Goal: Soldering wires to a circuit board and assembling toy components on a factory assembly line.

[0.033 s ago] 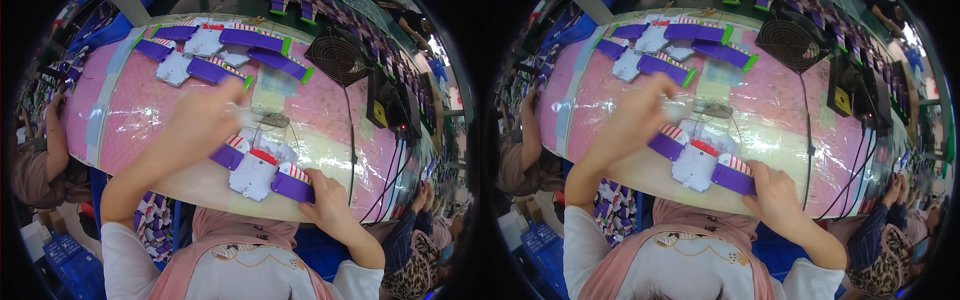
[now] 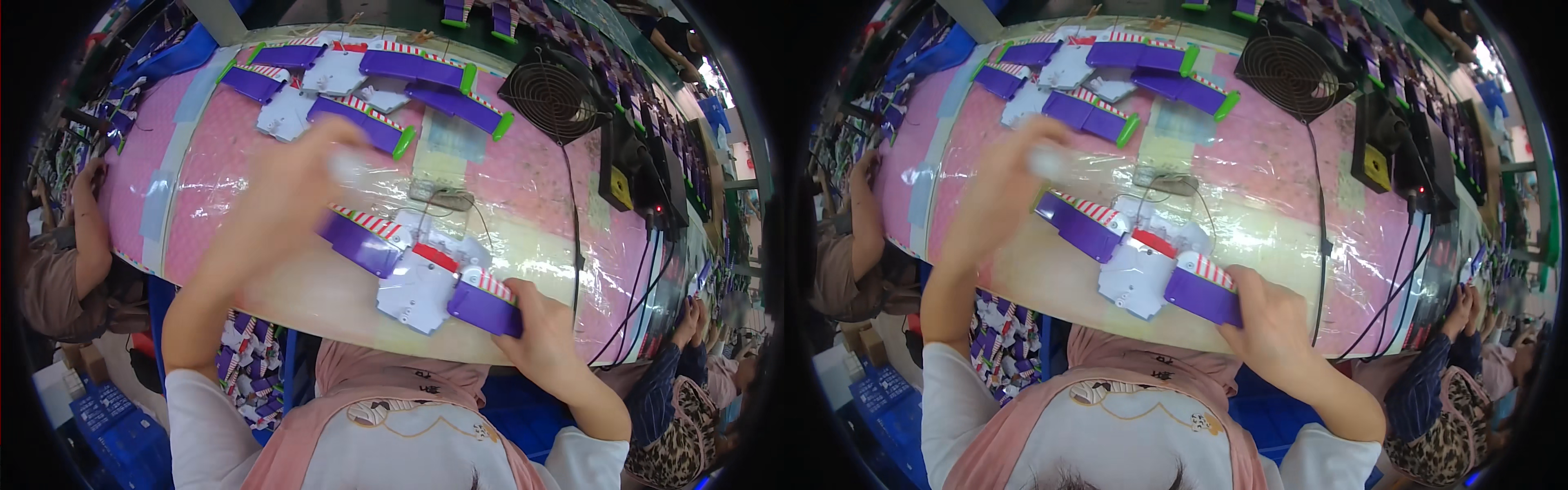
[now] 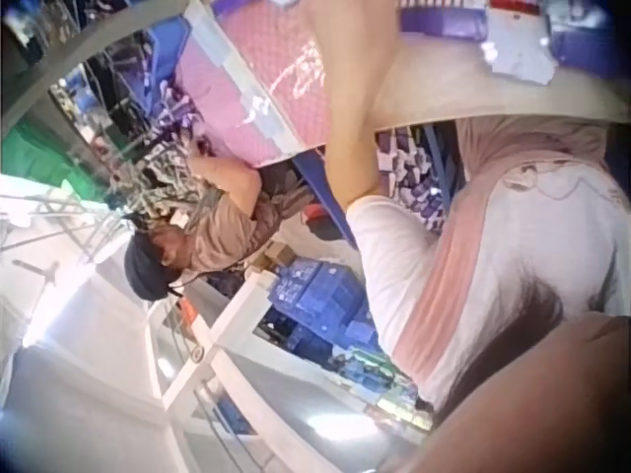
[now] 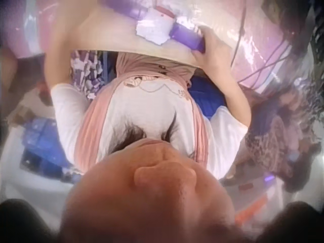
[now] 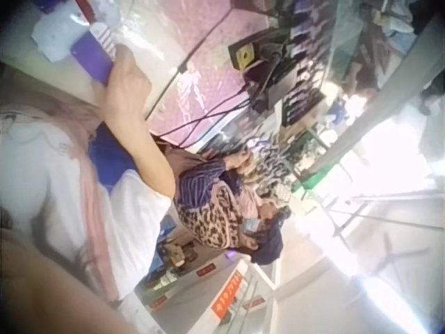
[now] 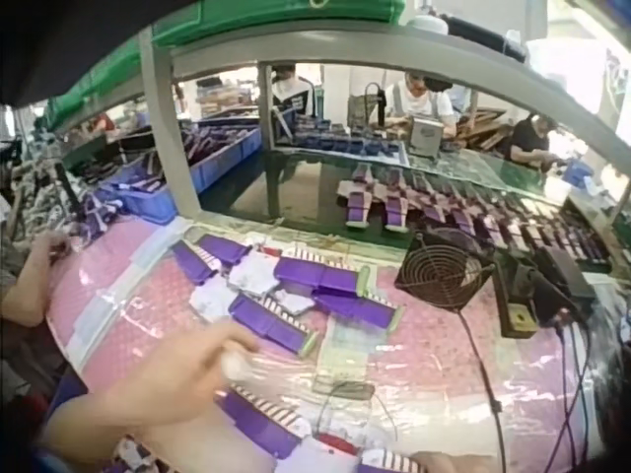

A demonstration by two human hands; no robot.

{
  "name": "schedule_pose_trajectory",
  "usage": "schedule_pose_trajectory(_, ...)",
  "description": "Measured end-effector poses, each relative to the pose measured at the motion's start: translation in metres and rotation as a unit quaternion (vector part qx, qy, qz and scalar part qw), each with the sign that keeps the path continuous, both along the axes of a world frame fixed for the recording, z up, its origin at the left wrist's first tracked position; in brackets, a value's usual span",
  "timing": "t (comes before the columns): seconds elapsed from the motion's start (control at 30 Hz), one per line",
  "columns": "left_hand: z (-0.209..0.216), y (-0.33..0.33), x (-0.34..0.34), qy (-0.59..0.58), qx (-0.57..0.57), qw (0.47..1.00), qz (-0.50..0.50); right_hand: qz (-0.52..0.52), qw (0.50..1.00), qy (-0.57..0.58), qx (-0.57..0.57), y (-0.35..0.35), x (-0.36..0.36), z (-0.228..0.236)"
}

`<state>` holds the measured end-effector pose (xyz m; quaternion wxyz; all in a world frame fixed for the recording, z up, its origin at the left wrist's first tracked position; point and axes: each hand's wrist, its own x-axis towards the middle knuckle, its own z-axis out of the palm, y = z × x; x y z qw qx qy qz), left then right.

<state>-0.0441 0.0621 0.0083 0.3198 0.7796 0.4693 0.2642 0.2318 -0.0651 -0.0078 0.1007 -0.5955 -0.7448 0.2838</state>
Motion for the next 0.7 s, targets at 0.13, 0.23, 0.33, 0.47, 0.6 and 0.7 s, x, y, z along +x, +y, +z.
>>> schedule_pose_trajectory(0.13,0.009,0.012,-0.100,-0.112,0.048,0.954,0.273,0.010,0.992,0.030,0.120,0.053,-0.010,0.026)
schedule_pose_trajectory(0.23,-0.033,0.028,-0.126,-0.137,0.092,0.929,0.331,0.099,0.955,-0.021,0.277,0.159,-0.045,0.026)
schedule_pose_trajectory(0.33,-0.068,0.034,-0.110,-0.171,0.091,0.925,0.326,0.096,0.943,-0.158,0.278,0.233,-0.056,0.007)
schedule_pose_trajectory(0.47,-0.062,0.026,-0.112,-0.196,0.091,0.914,0.344,0.082,0.963,-0.153,0.208,0.244,-0.075,0.016)
schedule_pose_trajectory(0.6,-0.056,0.022,-0.122,-0.237,0.072,0.906,0.344,-0.008,0.982,0.041,0.182,0.210,-0.093,0.028)
schedule_pose_trajectory(0.7,-0.050,0.019,-0.119,-0.300,0.061,0.891,0.336,-0.037,0.973,0.147,0.175,0.185,-0.099,0.008)
